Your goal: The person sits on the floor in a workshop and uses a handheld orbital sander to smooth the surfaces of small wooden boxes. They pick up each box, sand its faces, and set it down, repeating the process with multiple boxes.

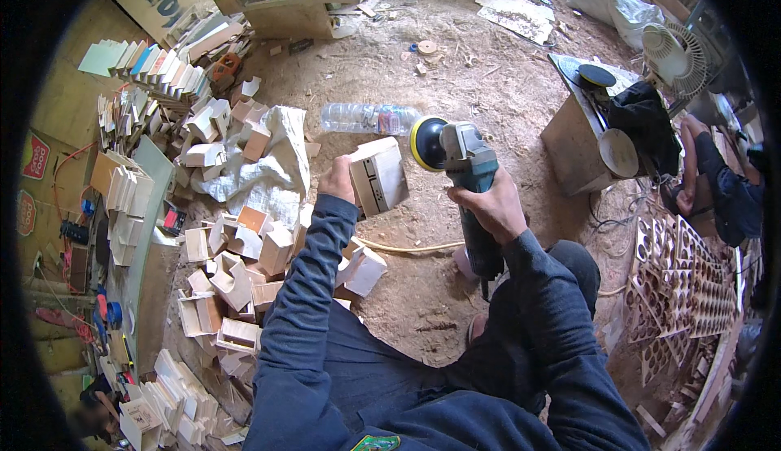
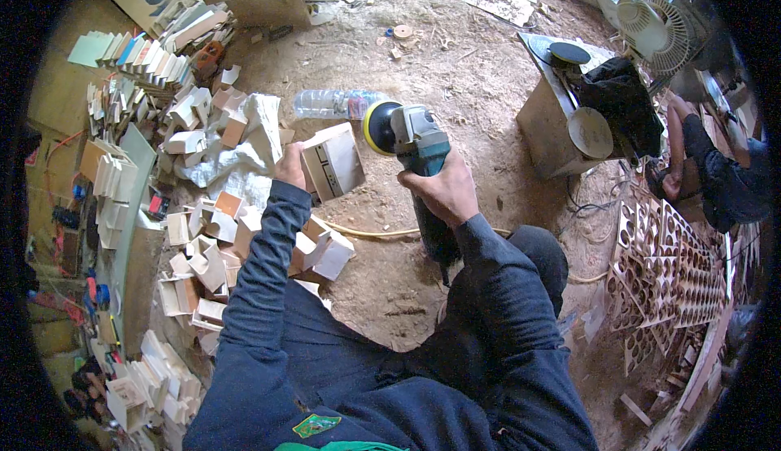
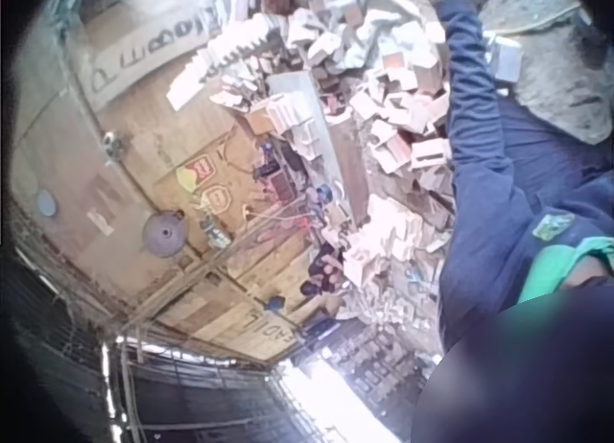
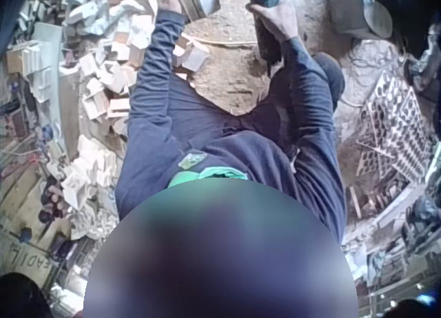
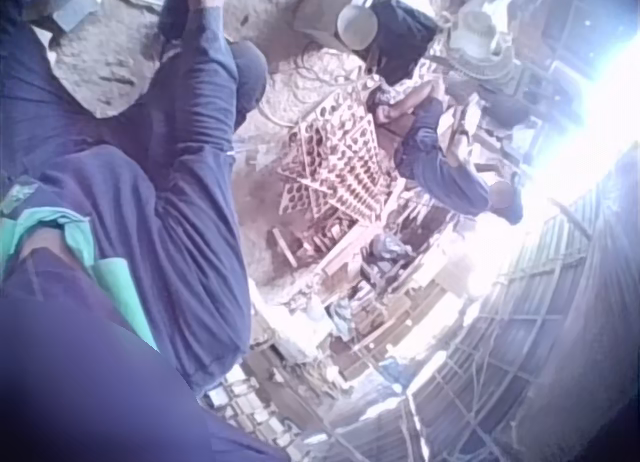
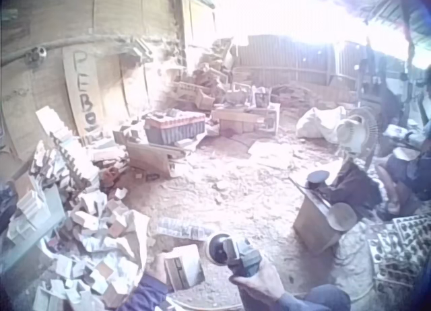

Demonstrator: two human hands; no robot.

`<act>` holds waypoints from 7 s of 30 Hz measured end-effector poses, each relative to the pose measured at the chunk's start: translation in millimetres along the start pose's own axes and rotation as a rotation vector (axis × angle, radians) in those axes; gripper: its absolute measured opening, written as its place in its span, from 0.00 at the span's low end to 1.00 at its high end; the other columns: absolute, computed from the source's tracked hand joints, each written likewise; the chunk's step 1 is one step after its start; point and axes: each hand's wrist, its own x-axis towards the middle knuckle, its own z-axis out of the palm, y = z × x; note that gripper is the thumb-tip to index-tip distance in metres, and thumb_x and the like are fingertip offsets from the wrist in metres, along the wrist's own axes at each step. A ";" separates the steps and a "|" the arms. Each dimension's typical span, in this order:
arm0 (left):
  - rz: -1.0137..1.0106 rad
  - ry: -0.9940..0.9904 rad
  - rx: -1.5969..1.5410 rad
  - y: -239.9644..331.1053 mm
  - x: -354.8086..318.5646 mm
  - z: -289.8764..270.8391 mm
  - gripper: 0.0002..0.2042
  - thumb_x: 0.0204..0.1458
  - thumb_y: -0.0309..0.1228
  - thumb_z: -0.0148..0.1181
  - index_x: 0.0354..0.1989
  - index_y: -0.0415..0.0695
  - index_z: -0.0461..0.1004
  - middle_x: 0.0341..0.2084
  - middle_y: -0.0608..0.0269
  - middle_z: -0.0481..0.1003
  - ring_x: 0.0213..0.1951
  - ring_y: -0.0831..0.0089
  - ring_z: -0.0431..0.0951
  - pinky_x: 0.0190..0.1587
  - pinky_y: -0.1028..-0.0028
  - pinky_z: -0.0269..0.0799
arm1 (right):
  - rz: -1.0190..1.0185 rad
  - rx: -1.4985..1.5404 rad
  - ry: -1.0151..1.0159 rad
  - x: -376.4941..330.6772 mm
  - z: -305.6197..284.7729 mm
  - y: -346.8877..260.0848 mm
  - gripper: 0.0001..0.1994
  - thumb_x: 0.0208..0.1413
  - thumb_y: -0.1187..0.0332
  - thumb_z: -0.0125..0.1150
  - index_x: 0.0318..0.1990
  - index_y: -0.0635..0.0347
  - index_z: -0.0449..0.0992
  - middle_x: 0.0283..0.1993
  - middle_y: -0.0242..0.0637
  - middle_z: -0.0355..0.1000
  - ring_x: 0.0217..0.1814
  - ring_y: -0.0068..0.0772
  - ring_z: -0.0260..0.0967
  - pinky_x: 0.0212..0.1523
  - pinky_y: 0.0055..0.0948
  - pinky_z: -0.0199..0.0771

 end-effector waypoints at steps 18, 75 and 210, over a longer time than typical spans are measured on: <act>0.265 0.022 -0.045 21.6 1.0 -15.0 0.20 0.66 0.41 0.54 0.31 0.35 0.78 0.20 0.65 0.74 0.25 0.77 0.69 0.29 0.69 0.65 | -0.050 -0.030 -0.031 -6.4 0.4 -5.9 0.33 0.40 0.59 0.78 0.57 0.61 0.77 0.47 0.44 0.82 0.50 0.42 0.81 0.56 0.37 0.78; -0.330 0.111 -0.786 21.9 -4.7 16.6 0.30 0.62 0.54 0.65 0.61 0.42 0.75 0.50 0.57 0.81 0.47 0.62 0.84 0.45 0.59 0.87 | -0.048 0.182 -0.128 -20.1 2.9 -30.4 0.20 0.46 0.67 0.76 0.46 0.64 0.79 0.38 0.32 0.78 0.38 0.23 0.74 0.43 0.29 0.76; -0.219 -0.186 0.843 -222.3 59.8 -148.4 0.23 0.59 0.29 0.60 0.64 0.63 0.78 0.46 0.43 0.82 0.44 0.47 0.83 0.52 0.55 0.80 | 0.132 0.314 0.005 -49.7 -32.8 -17.8 0.20 0.46 0.71 0.76 0.47 0.62 0.78 0.38 0.30 0.77 0.36 0.23 0.73 0.40 0.27 0.74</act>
